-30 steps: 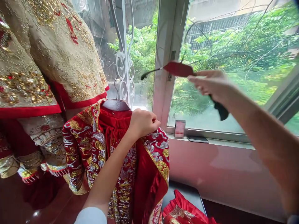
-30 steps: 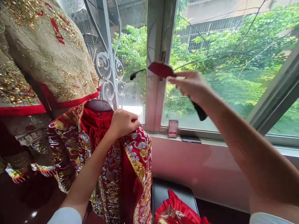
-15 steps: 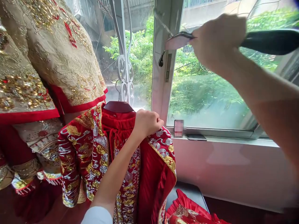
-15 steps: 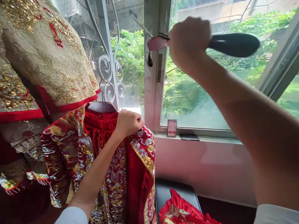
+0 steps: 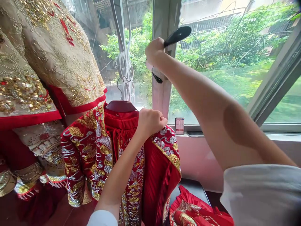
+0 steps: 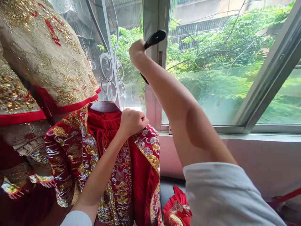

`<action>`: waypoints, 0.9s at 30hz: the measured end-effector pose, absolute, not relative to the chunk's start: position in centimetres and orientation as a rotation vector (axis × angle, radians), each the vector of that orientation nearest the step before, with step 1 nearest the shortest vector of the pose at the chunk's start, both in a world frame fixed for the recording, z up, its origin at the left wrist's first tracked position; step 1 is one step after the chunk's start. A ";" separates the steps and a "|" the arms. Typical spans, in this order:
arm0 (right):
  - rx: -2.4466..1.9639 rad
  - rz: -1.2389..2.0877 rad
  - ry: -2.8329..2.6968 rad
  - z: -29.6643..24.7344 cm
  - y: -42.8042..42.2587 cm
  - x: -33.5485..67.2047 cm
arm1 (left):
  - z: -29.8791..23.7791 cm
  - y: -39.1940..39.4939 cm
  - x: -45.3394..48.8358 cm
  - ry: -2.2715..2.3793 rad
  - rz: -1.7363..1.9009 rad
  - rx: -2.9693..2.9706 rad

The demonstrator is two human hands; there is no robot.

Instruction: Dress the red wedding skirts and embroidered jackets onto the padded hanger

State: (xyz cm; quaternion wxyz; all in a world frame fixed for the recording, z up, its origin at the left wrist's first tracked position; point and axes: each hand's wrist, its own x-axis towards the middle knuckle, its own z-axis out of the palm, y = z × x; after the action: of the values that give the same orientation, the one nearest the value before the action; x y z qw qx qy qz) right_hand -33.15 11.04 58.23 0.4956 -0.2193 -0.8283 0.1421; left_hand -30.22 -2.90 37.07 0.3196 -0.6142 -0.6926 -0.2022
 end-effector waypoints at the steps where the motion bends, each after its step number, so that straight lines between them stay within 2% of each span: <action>1: -0.573 0.282 -2.016 58.6 11.2 -33.6 | 37.1 -2.9 -30.2 -1.821 -0.526 -1.617; 6: -0.725 -0.100 -2.062 58.3 11.9 -33.5 | 37.1 -3.2 -30.2 -1.843 -0.506 -1.627; 15: -0.751 -0.432 -2.251 51.1 13.9 -31.0 | 37.3 -2.9 -30.2 -1.895 -0.477 -1.644; 17: -0.660 -0.513 -2.251 49.9 12.7 -30.9 | 37.5 -2.8 -30.2 -1.903 -0.464 -1.638; 20: -0.233 -0.605 -2.228 48.0 10.2 -29.1 | 37.8 -2.8 -30.3 -1.919 -0.445 -1.650; 23: -0.064 -0.317 -2.318 44.6 8.3 -25.7 | 38.2 -2.9 -30.4 -1.915 -0.416 -1.669; 27: -0.193 0.425 -2.361 38.6 8.7 -21.2 | 38.3 -2.9 -30.6 -1.851 -0.424 -1.681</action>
State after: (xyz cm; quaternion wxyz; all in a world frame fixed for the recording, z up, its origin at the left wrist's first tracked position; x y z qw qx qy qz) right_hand -21.24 8.75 38.60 0.3593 -0.0749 -0.9155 0.1649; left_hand -30.58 -2.92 38.27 0.2981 -0.6325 -0.6968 -0.1595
